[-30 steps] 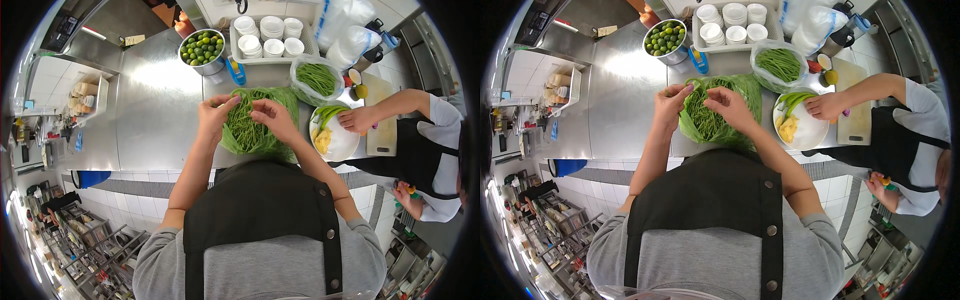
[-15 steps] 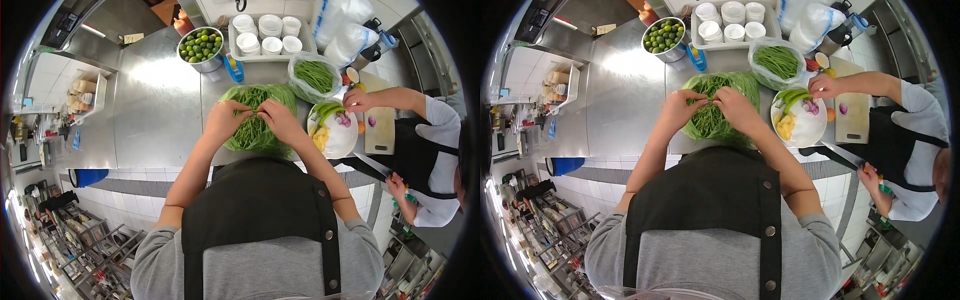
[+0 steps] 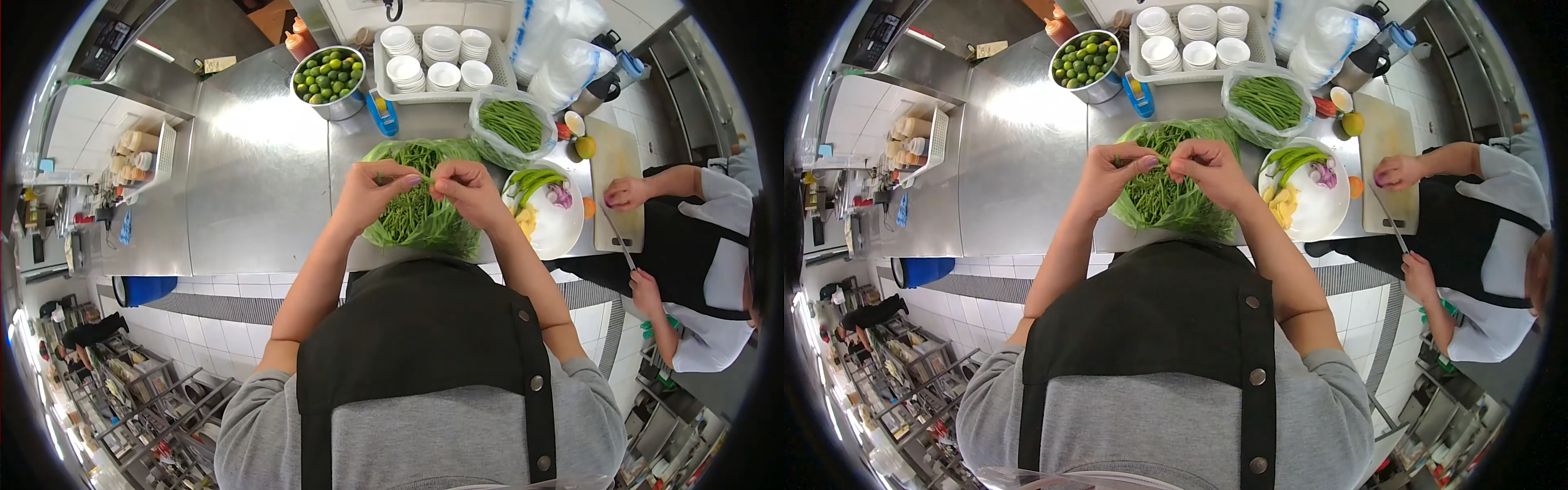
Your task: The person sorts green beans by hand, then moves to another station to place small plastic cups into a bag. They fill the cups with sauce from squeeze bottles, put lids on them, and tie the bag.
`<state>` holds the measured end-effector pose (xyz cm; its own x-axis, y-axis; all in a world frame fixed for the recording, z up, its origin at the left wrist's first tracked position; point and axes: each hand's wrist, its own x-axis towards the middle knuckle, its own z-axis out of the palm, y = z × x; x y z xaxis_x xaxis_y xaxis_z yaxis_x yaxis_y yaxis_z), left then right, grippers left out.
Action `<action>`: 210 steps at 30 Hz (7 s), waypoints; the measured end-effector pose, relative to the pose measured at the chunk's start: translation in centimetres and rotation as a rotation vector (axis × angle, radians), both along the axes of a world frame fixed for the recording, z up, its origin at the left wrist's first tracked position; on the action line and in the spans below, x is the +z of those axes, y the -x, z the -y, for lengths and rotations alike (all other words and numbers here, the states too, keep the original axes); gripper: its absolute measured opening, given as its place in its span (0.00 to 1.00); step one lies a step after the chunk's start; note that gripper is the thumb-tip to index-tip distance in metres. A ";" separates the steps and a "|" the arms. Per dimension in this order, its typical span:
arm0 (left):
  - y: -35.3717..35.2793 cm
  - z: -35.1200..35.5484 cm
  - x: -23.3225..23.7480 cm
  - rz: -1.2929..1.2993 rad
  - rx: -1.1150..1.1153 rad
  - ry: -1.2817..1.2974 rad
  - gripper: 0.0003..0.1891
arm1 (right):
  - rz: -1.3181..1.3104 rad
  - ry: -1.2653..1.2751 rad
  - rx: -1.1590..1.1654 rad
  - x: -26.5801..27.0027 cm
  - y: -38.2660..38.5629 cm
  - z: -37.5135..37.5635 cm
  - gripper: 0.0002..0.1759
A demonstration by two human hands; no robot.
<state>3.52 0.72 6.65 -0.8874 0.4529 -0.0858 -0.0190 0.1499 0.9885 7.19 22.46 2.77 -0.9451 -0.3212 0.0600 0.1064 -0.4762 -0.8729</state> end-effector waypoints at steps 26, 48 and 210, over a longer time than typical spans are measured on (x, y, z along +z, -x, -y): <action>0.5 -1.2 -1.8 0.043 0.354 -0.110 0.10 | 0.033 -0.385 -0.049 -0.6 1.2 3.1 0.06; 0.8 1.8 -5.7 0.835 0.322 -0.684 0.14 | -0.098 -0.988 -0.249 -4.7 3.4 -2.4 0.15; -1.3 -0.8 -6.3 0.700 0.292 -0.373 0.12 | 0.197 -0.551 -0.040 -2.3 3.0 0.6 0.05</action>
<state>4.83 1.55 0.35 -0.7712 0.3213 -0.5496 -0.6326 -0.2897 0.7182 4.17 21.88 0.48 -0.9337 -0.2187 -0.2836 0.2828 0.0356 -0.9585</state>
